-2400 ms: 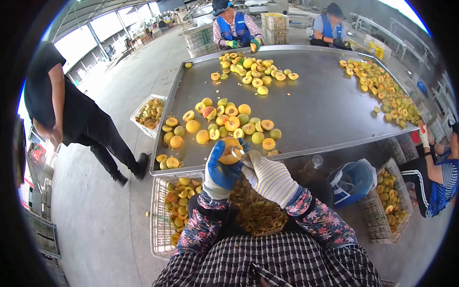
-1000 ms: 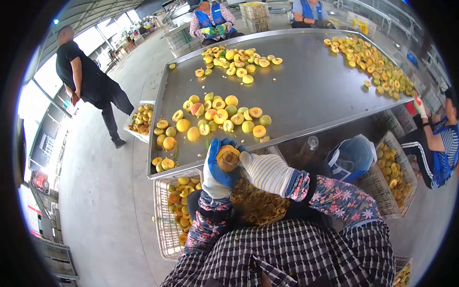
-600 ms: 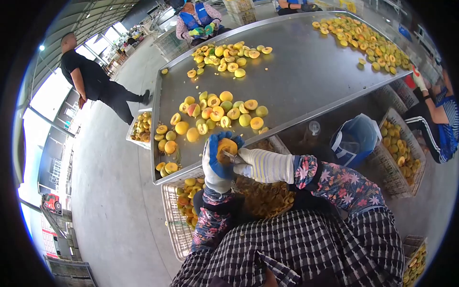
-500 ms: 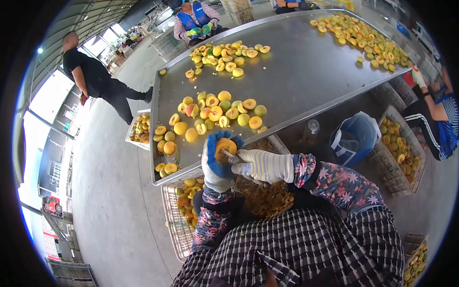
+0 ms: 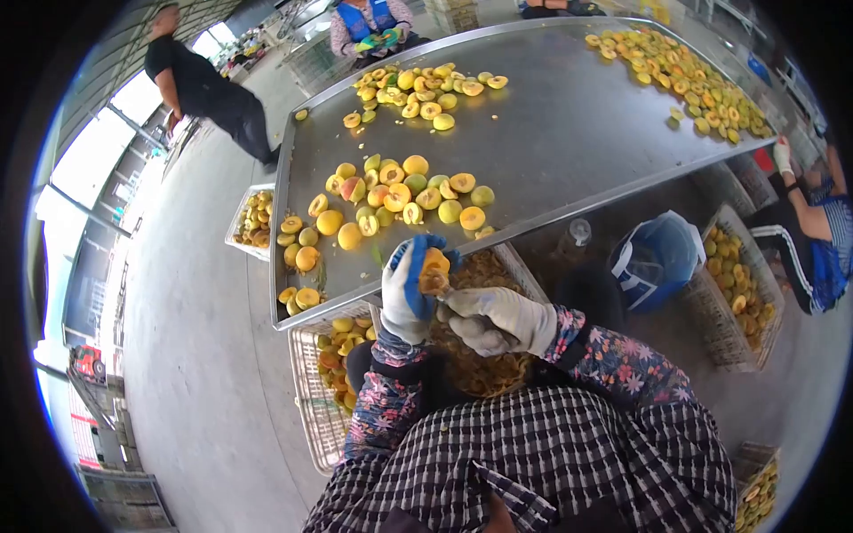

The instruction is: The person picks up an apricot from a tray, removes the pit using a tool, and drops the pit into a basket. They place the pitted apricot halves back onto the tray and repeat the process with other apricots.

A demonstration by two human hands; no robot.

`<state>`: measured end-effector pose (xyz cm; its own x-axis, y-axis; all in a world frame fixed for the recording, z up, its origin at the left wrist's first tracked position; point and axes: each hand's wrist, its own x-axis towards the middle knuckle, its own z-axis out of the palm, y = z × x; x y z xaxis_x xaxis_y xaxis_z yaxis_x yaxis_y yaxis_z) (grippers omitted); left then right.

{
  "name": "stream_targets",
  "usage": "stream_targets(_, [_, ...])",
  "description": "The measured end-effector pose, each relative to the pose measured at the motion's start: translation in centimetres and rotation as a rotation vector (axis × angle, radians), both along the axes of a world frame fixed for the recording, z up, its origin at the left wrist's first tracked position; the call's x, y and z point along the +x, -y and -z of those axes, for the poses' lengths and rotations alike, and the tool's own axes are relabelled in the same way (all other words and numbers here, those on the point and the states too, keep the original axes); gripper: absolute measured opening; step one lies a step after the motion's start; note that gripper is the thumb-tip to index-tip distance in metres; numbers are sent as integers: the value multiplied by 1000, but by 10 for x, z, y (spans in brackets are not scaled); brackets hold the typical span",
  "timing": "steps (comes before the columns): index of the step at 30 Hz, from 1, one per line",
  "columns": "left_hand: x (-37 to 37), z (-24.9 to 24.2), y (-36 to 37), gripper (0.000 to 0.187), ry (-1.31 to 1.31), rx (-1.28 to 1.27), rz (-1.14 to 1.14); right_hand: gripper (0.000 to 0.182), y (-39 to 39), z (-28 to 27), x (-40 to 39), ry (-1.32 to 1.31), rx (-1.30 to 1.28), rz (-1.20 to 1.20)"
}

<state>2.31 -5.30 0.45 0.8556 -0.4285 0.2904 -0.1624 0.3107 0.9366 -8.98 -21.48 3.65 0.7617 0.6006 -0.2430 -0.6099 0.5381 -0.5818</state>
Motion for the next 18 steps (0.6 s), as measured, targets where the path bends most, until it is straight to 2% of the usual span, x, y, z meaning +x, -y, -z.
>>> stream_targets(2, [9, -3, -18, 26, 357, 249, -127, 33, 8, 2, -9, 50, -69, -30])
stream_targets(4, [26, 1, -50, 30, 386, 342, -231, 35, 17, 4, -16, 84, -175, -40])
stream_targets(5, [34, 2, -72, 29, 326, 405, -227, 34, 22, 12, -14, 181, -483, -110])
stream_targets(8, [64, 8, -147, 29, 230, 736, -131, 39, 23, 64, -22, 953, -1480, -268])
stream_targets(9, [75, 10, -169, 30, 249, 869, -87, 41, 20, 64, -22, 842, -1537, -405])
stream_targets(10, [82, -6, -183, 42, 181, 1271, -81, 44, 17, 63, -22, 727, -1587, -543])
stream_targets(11, [89, -8, -190, 46, 196, 1361, -152, 51, 21, 83, -23, 772, -1619, -600])
stream_targets(12, [98, -7, -196, 51, 211, 1449, -223, 51, 20, 79, -19, 774, -1629, -619])
stream_targets(13, [117, 1, -201, 55, 422, 1446, -276, 51, 18, 71, -18, 771, -1636, -635])
stream_targets(14, [136, 13, -198, 59, 210, 1342, -367, 51, 17, 67, -16, 763, -1645, -647])
stream_targets(16, [159, 7, -165, 63, 244, 1310, -456, 40, 18, 75, -14, 818, -1676, -582])
stream_targets(18, [198, 32, -142, 67, 321, 1327, -412, 36, 20, 87, -11, 832, -1713, -562])
